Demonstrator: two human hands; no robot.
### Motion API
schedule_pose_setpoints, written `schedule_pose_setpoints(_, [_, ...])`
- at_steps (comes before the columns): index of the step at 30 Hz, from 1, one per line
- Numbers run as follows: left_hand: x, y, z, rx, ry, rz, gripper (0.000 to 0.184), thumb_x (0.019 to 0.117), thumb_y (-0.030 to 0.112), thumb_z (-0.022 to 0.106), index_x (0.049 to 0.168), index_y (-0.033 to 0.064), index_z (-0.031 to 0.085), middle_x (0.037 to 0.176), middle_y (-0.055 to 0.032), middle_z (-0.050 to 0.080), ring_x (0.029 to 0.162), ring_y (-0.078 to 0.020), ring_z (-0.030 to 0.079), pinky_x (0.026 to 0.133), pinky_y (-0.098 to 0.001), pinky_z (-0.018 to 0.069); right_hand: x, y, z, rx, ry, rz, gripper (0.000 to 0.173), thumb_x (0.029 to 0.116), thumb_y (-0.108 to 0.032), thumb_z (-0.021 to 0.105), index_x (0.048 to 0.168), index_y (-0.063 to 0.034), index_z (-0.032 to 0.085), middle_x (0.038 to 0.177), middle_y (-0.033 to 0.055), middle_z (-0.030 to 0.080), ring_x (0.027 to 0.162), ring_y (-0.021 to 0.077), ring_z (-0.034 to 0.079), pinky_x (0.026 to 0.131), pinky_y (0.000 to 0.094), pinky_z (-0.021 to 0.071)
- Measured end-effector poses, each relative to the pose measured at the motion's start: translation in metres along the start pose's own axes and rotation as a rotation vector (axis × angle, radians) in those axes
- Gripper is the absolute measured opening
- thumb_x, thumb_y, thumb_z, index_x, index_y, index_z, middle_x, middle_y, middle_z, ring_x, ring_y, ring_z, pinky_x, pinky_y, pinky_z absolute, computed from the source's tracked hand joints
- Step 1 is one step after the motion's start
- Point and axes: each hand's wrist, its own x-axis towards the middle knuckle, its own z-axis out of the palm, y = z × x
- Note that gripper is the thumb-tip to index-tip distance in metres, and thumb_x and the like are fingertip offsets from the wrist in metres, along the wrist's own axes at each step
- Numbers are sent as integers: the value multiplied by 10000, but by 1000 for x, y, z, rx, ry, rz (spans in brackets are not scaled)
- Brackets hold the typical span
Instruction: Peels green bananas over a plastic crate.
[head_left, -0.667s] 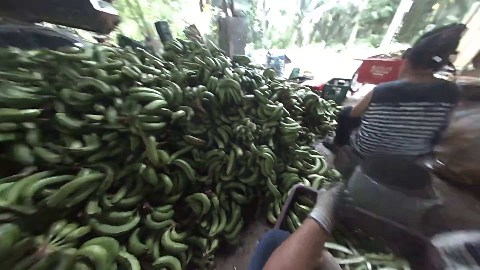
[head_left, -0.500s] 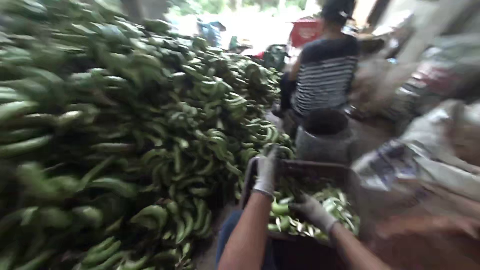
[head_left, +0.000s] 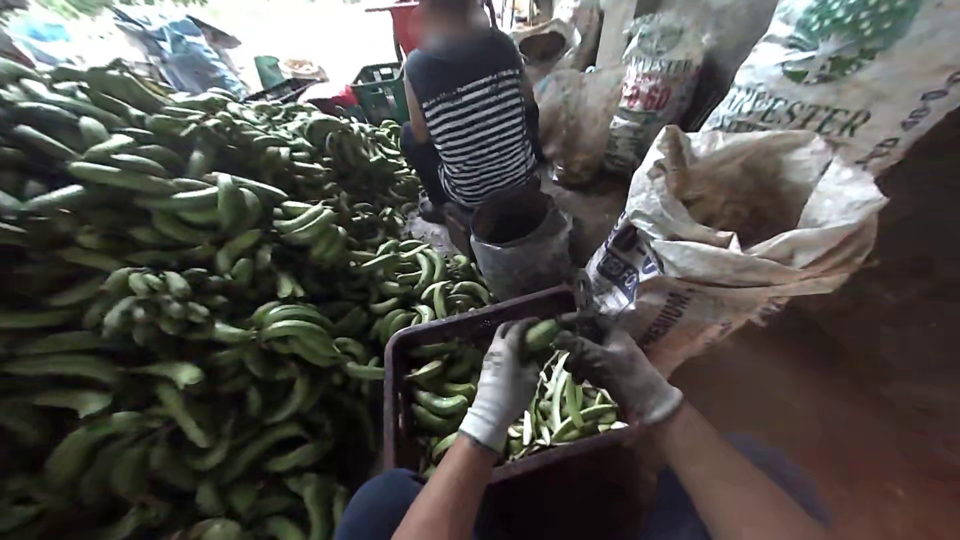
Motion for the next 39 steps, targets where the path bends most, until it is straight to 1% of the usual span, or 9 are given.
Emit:
schedule_pose_setpoints(2, [0, -3, -3, -362, 77, -97, 536, 934, 176, 727, 1420, 52, 540, 1253, -93, 678, 1108, -160, 680, 981, -359, 584, 2, 0, -8, -21, 60, 9, 519, 1003, -365, 657, 1410, -89, 490, 1055, 122, 708, 697, 236, 714, 578, 386, 635])
schedule_pose_setpoints(5, [0, -8, -9, -685, 169, -106, 568, 951, 162, 733, 1452, 36, 497, 1194, -122, 702, 1038, -216, 710, 908, -395, 623, 0, 5, -15, -177, 70, -27, 490, 1045, -422, 560, 1396, -83, 520, 1034, 104, 707, 737, 223, 727, 621, 407, 652])
schedule_pose_setpoints(13, [-7, -3, -6, -541, 230, 5, 528, 933, 137, 748, 1402, 0, 548, 1185, -107, 720, 1057, -186, 713, 950, -357, 608, -16, 10, 10, -460, -58, -93, 458, 1051, -453, 490, 1359, -131, 594, 1054, 55, 703, 794, 158, 699, 710, 398, 622])
schedule_pose_setpoints(19, [-6, -1, -27, -677, 339, -72, 467, 1009, 188, 651, 1426, 26, 518, 1198, -139, 702, 1034, -236, 715, 898, -427, 625, 4, 49, 11, -811, -186, 163, 527, 1035, -548, 469, 1369, -159, 590, 1187, 144, 700, 1098, 320, 681, 963, 599, 525])
schedule_pose_setpoints(23, [-2, -12, -48, -1079, 266, -267, 473, 1100, 405, 420, 1489, 137, 453, 1221, -156, 668, 1042, -265, 686, 878, -476, 598, -3, 33, 12, -732, -86, -50, 585, 938, -543, 646, 1430, -234, 573, 1327, 88, 649, 1183, 235, 643, 1024, 512, 523])
schedule_pose_setpoints(26, [0, -17, -44, -1145, 221, -336, 495, 1081, 508, 395, 1366, 145, 574, 1072, -123, 694, 885, -212, 689, 752, -395, 603, -11, 27, 18, -677, -64, -259, 655, 931, -673, 582, 1396, -213, 608, 1282, 61, 665, 1113, 175, 663, 957, 457, 566])
schedule_pose_setpoints(31, [-1, -13, -37, -1079, 179, -398, 461, 1085, 482, 408, 1304, 126, 603, 930, -121, 691, 722, -202, 680, 623, -376, 605, -24, 35, 31, -650, -177, -471, 518, 999, -617, 515, 1328, -250, 674, 1176, 27, 678, 1017, 127, 667, 850, 389, 594])
schedule_pose_setpoints(36, [-26, -2, -41, -1065, 176, -488, 307, 1105, 297, 385, 1132, 96, 615, 757, -52, 656, 624, -151, 644, 556, -333, 580, -19, 30, 39, -734, -301, -430, 478, 1041, -530, 499, 1371, -224, 660, 1298, 69, 672, 1170, 201, 645, 1005, 458, 537])
schedule_pose_setpoints(39, [-28, -45, -56, -940, -76, -315, 247, 1069, 147, 394, 1252, 72, 541, 932, -46, 700, 798, -153, 703, 689, -334, 622, -18, 42, 47, -746, -215, -488, 371, 1043, -472, 535, 1311, -270, 696, 1241, 4, 707, 1137, 154, 656, 975, 405, 548])
